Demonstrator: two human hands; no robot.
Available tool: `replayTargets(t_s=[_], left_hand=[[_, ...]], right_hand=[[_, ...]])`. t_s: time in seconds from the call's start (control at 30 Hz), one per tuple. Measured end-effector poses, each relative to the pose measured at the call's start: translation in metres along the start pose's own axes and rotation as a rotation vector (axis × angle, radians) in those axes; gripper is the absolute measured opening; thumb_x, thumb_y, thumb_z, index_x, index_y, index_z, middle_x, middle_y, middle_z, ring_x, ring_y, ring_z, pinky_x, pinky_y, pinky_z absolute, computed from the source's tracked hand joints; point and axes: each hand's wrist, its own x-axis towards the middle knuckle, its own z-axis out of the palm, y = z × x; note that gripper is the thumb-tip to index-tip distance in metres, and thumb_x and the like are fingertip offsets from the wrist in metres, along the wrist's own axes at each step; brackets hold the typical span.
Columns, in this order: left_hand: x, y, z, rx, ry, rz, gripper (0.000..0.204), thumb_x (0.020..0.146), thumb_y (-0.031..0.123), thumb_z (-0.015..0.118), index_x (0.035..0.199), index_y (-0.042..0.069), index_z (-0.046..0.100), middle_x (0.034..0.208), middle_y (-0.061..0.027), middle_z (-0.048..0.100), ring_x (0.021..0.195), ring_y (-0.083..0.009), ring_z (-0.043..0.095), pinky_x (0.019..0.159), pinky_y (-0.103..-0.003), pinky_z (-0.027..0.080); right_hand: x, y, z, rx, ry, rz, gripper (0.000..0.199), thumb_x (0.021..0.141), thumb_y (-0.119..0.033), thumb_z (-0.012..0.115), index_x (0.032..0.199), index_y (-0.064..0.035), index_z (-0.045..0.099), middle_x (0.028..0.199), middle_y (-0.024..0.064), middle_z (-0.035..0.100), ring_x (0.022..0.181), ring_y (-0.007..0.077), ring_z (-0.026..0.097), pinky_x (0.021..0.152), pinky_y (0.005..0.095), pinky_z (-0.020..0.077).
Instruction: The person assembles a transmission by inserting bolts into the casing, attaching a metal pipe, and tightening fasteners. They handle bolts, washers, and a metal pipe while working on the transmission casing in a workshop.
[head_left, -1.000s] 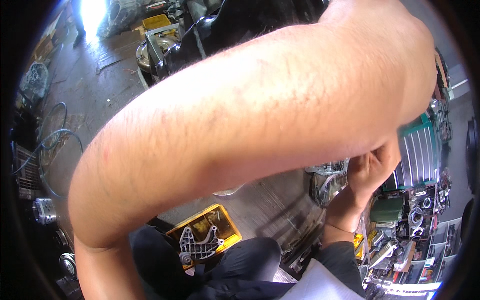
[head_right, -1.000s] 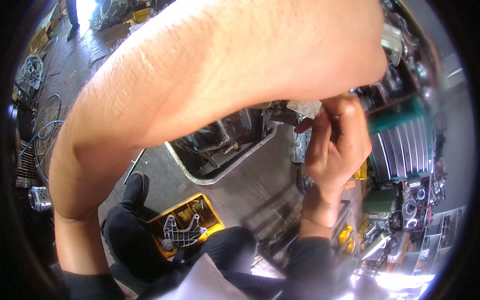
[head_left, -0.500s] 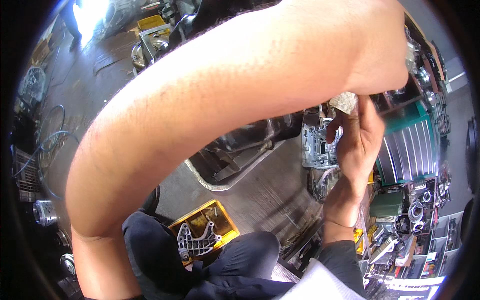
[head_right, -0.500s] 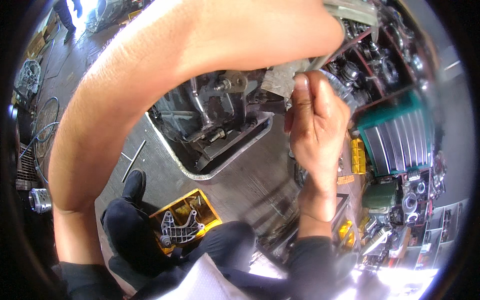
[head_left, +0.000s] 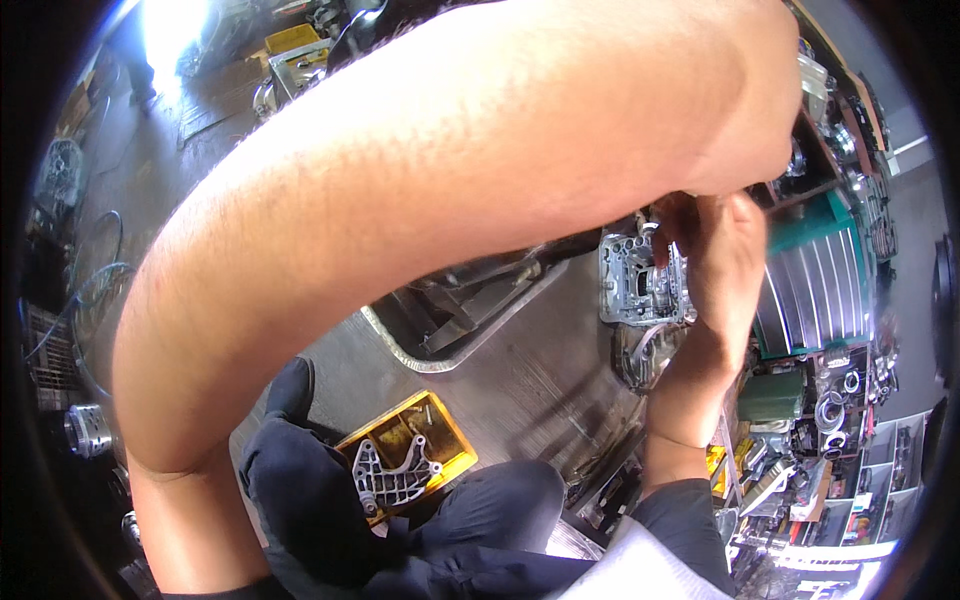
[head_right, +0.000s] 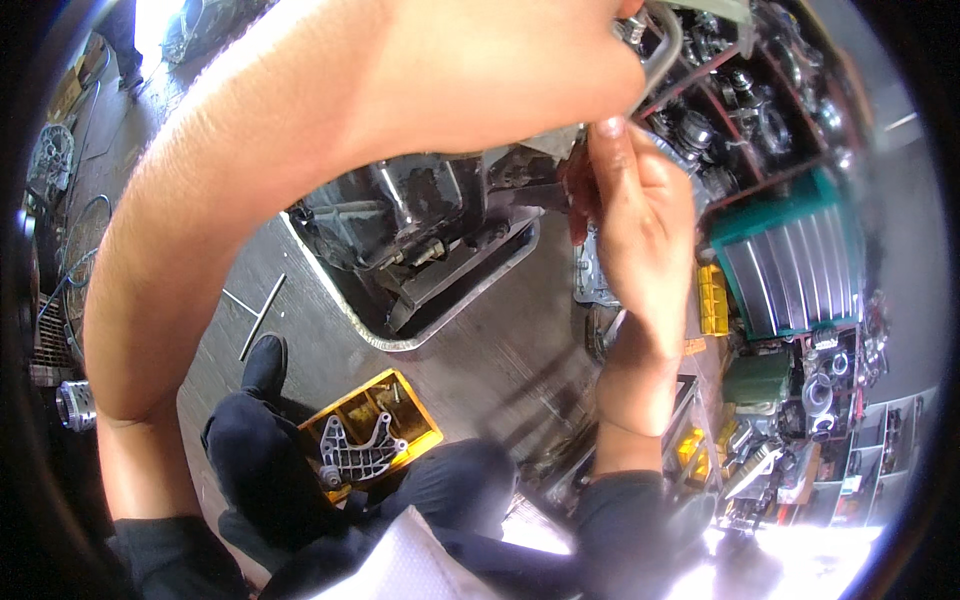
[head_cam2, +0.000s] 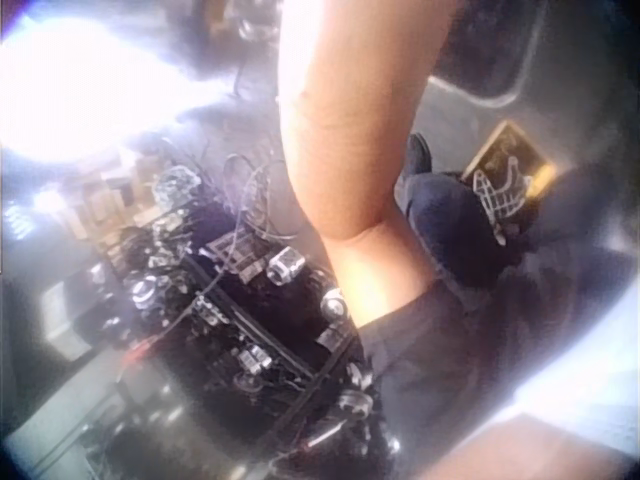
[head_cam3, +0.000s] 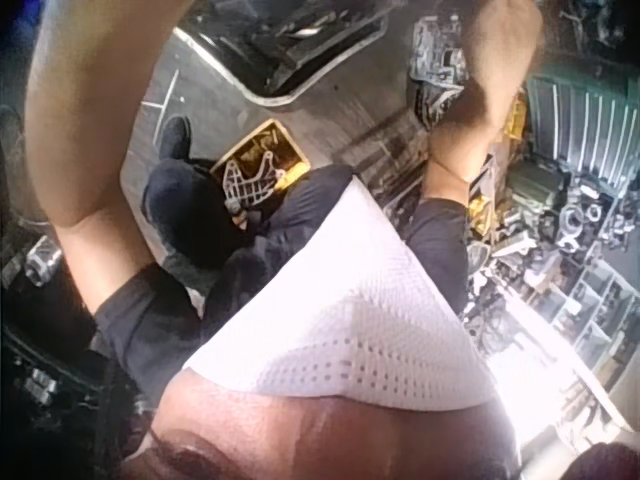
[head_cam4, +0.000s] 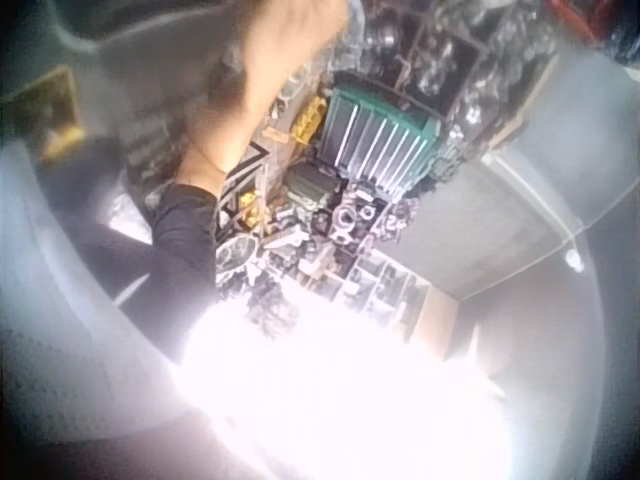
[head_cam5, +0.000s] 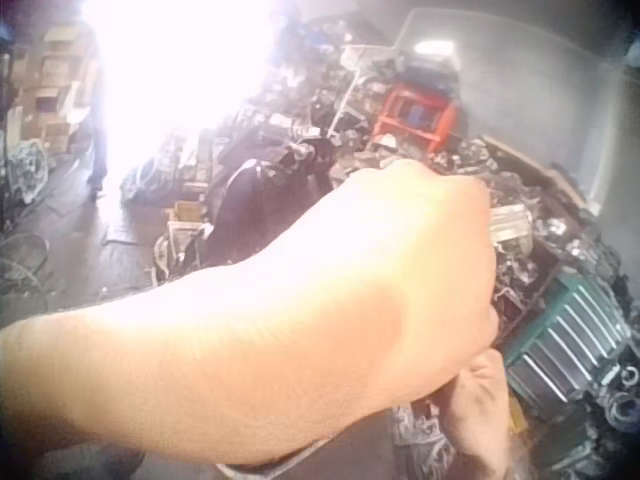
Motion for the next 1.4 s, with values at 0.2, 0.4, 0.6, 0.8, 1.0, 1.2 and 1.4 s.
replayTargets(t_s=[0.2, 0.4, 0.6, 0.8, 1.0, 1.2, 1.4], left_hand=[[0.002, 0.005, 0.001, 0.027, -0.002, 0.025, 0.019, 0.086, 0.02, 0.072, 0.093, 0.003, 0.077, 0.087, -0.0171, 0.071, 0.078, -0.0267, 0.07, 0.071, -0.036, 0.055], [0.008, 0.007, 0.001, 0.059, -0.014, 0.051, 0.019, 0.085, 0.02, 0.072, 0.093, 0.003, 0.077, 0.087, -0.0172, 0.07, 0.08, -0.027, 0.07, 0.071, -0.036, 0.055], [0.021, 0.006, 0.003, 0.109, -0.026, 0.09, 0.019, 0.085, 0.019, 0.072, 0.093, 0.003, 0.078, 0.088, -0.0173, 0.07, 0.081, -0.0274, 0.07, 0.072, -0.036, 0.056], [0.04, 0.006, 0.01, 0.175, -0.026, 0.142, 0.019, 0.085, 0.019, 0.072, 0.092, 0.003, 0.078, 0.088, -0.0173, 0.07, 0.082, -0.0277, 0.07, 0.073, -0.036, 0.056], [0.061, 0.009, 0.016, 0.217, -0.007, 0.164, 0.019, 0.085, 0.019, 0.071, 0.092, 0.004, 0.078, 0.089, -0.0174, 0.07, 0.084, -0.028, 0.07, 0.074, -0.037, 0.056], [0.052, 0.007, 0.018, 0.206, -0.031, 0.182, 0.019, 0.085, 0.019, 0.071, 0.092, 0.004, 0.078, 0.089, -0.0175, 0.07, 0.085, -0.0284, 0.07, 0.075, -0.037, 0.056], [0.037, 0.007, 0.019, 0.213, -0.047, 0.224, 0.019, 0.085, 0.019, 0.071, 0.092, 0.004, 0.079, 0.09, -0.0176, 0.07, 0.086, -0.0287, 0.07, 0.076, -0.037, 0.057]], right_hand=[[-0.009, -0.004, -0.005, -0.06, 0.012, -0.279, 0.013, 0.101, -0.008, 0.065, 0.106, 0.0038, 0.063, 0.079, 0.0042, 0.064, 0.065, 0.0081, 0.059, 0.054, 0.0231, 0.0495], [-0.003, -0.004, -0.009, -0.376, -0.019, -0.417, 0.017, 0.104, -0.012, 0.062, 0.106, 0.0042, 0.066, 0.075, 0.0042, 0.062, 0.059, 0.008, 0.06, 0.051, 0.0232, 0.0486], [0.001, 0.0, 0.0, -0.095, 0.009, -0.182, 0.036, 0.108, -0.028, 0.057, 0.088, 0.0011, 0.066, 0.062, 0.0029, 0.055, 0.051, 0.0085, 0.055, 0.044, 0.0251, 0.0422], [0.004, -0.004, 0.001, -0.051, -0.04, -0.019, 0.059, 0.107, -0.042, 0.054, 0.064, -0.0026, 0.059, 0.049, 0.003, 0.048, 0.041, 0.0109, 0.048, 0.04, 0.0256, 0.0358], [-0.002, -0.011, -0.006, -0.136, -0.038, -0.126, 0.033, 0.104, -0.029, 0.064, 0.089, 0.0001, 0.069, 0.066, 0.0038, 0.062, 0.052, 0.0081, 0.055, 0.046, 0.0225, 0.0415], [-0.006, -0.002, -0.001, -0.2, 0.068, -0.525, 0.016, 0.096, -0.005, 0.068, 0.11, 0.0032, 0.068, 0.085, 0.0066, 0.071, 0.065, 0.009, 0.063, 0.057, 0.0217, 0.0508], [0.003, 0.019, 0.004, -0.062, 0.104, -0.702, 0.008, 0.098, 0.003, 0.062, 0.105, 0.0058, 0.065, 0.086, 0.0121, 0.072, 0.069, 0.0166, 0.071, 0.06, 0.0271, 0.0588]])
